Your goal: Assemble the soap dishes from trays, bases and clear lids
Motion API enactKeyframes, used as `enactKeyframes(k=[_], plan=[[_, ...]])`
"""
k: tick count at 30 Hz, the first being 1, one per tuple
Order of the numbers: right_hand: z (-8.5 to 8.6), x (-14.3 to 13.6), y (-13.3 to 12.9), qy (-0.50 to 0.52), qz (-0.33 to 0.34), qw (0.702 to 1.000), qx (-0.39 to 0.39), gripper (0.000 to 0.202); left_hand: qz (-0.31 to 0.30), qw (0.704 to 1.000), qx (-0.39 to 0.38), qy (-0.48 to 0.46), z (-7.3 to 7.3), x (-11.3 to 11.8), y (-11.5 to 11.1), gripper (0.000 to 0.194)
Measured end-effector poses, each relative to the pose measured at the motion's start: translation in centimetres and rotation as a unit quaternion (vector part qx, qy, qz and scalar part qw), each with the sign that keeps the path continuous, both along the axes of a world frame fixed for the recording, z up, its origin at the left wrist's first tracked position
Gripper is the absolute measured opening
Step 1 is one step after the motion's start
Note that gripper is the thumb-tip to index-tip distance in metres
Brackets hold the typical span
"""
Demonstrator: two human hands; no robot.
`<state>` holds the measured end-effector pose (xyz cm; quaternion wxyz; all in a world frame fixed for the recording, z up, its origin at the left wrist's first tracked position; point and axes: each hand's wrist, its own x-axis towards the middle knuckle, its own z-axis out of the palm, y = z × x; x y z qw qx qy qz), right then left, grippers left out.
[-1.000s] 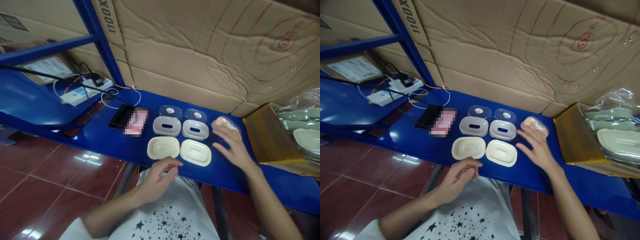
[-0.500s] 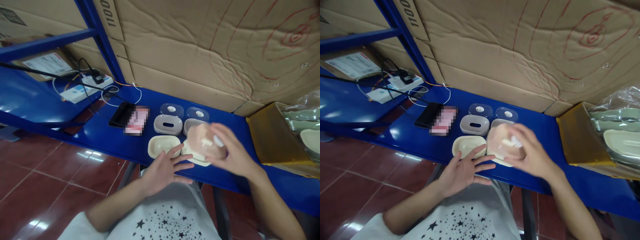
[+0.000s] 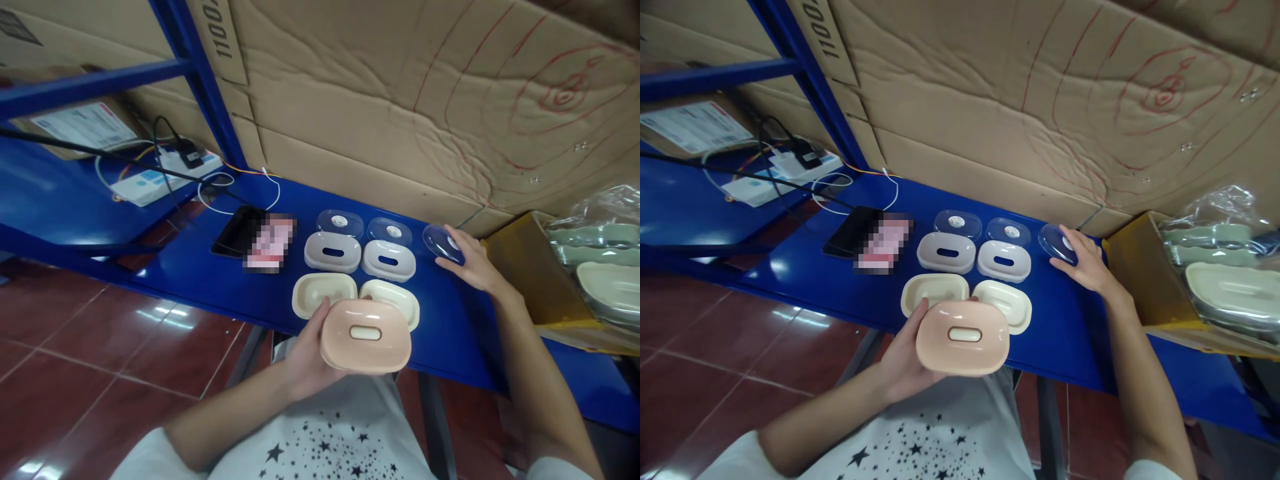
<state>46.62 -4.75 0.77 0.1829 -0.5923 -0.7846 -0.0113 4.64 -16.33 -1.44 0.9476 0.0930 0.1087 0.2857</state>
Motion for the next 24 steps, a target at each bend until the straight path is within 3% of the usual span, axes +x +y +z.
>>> enactKeyframes(k=[3,6,10,13,14,17,20,24], plan=[[-2.2,2.6,2.4,-0.010,-0.009,1.000,0.000,0.084,-0.001,1.000,-0.005,0.016,-0.2,0.3,-0.1,0.082],[-2.2,1.7,2.1,-0.005,-0.014,1.000,0.020,0.087,-0.011,0.999,-0.008,0.038,-0.5,0.6,-0.4,0.087],[1.2,-4.4,-3.4,0.029,0.024,0.996,0.075,0.066,-0.012,0.997,-0.019,0.072,-1.0,1.0,-0.5,0.090],[3.4,-11.6,-9.8,0.040,0.201,0.977,0.053,0.064,0.001,0.998,-0.025,0.065,-0.9,1.3,-0.5,0.090],[3.7,-13.9,-11.7,0.013,0.258,0.965,0.035,0.066,0.004,0.998,-0.024,0.053,-0.7,1.3,-0.5,0.090],[3.2,-19.0,-15.2,-0.024,0.288,0.955,0.070,0.052,0.014,1.000,-0.025,0.007,0.0,1.2,-0.6,0.086],[2.0,-20.5,-15.7,0.027,0.269,0.959,0.083,0.036,0.024,0.999,-0.038,-0.021,0.3,1.0,-0.7,0.086],[0.8,-19.9,-15.1,0.130,0.258,0.956,0.056,0.035,0.033,0.998,-0.054,-0.030,-0.4,1.2,-0.6,0.086]])
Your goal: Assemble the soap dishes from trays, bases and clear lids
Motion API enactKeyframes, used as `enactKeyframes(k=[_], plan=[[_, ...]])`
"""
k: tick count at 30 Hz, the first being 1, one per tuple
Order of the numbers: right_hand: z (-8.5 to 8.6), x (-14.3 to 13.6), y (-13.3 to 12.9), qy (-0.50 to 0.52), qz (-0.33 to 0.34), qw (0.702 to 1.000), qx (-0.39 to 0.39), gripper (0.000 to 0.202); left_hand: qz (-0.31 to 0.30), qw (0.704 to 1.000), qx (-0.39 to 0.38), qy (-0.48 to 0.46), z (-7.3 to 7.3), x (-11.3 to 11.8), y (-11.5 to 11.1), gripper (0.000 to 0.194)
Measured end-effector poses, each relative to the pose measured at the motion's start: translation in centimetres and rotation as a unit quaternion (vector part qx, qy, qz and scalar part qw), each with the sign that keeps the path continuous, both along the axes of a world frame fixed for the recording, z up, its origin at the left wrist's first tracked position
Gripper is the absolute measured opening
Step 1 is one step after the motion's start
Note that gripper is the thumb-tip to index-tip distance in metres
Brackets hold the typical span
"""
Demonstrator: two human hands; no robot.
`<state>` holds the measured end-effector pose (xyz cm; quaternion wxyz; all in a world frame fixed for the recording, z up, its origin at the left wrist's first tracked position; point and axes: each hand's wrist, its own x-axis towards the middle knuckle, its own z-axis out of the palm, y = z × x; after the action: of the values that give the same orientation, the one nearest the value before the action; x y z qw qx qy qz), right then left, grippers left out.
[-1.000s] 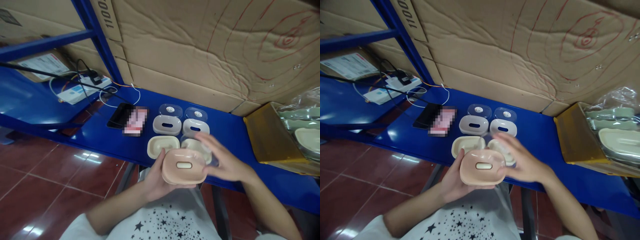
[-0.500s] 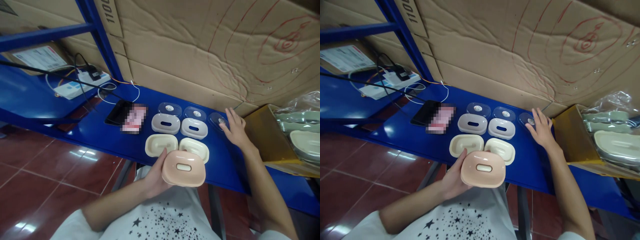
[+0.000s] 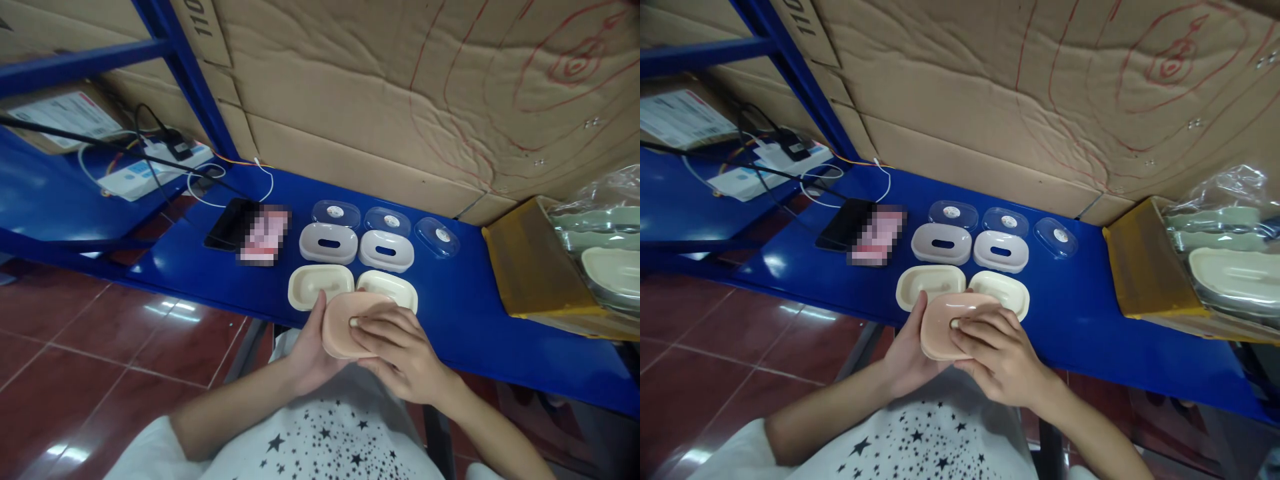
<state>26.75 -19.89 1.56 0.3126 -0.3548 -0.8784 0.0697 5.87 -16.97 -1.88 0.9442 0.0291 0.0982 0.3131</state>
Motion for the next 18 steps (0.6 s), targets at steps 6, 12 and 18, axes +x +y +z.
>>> enactKeyframes(k=[6,12,18], plan=[[-0.5,0.5,-1.5,0.024,-0.011,0.999,-0.037,0.041,-0.034,0.999,0.001,-0.025,-1.0,1.1,-0.6,0.091],[0.0,6.5,0.2,0.007,-0.194,0.977,0.084,0.040,-0.039,0.999,-0.017,0.023,-0.7,1.5,-1.3,0.079],[-3.4,13.6,5.6,-0.042,-0.327,0.943,0.043,0.031,-0.053,0.995,-0.001,0.090,-0.1,0.7,-1.2,0.073]])
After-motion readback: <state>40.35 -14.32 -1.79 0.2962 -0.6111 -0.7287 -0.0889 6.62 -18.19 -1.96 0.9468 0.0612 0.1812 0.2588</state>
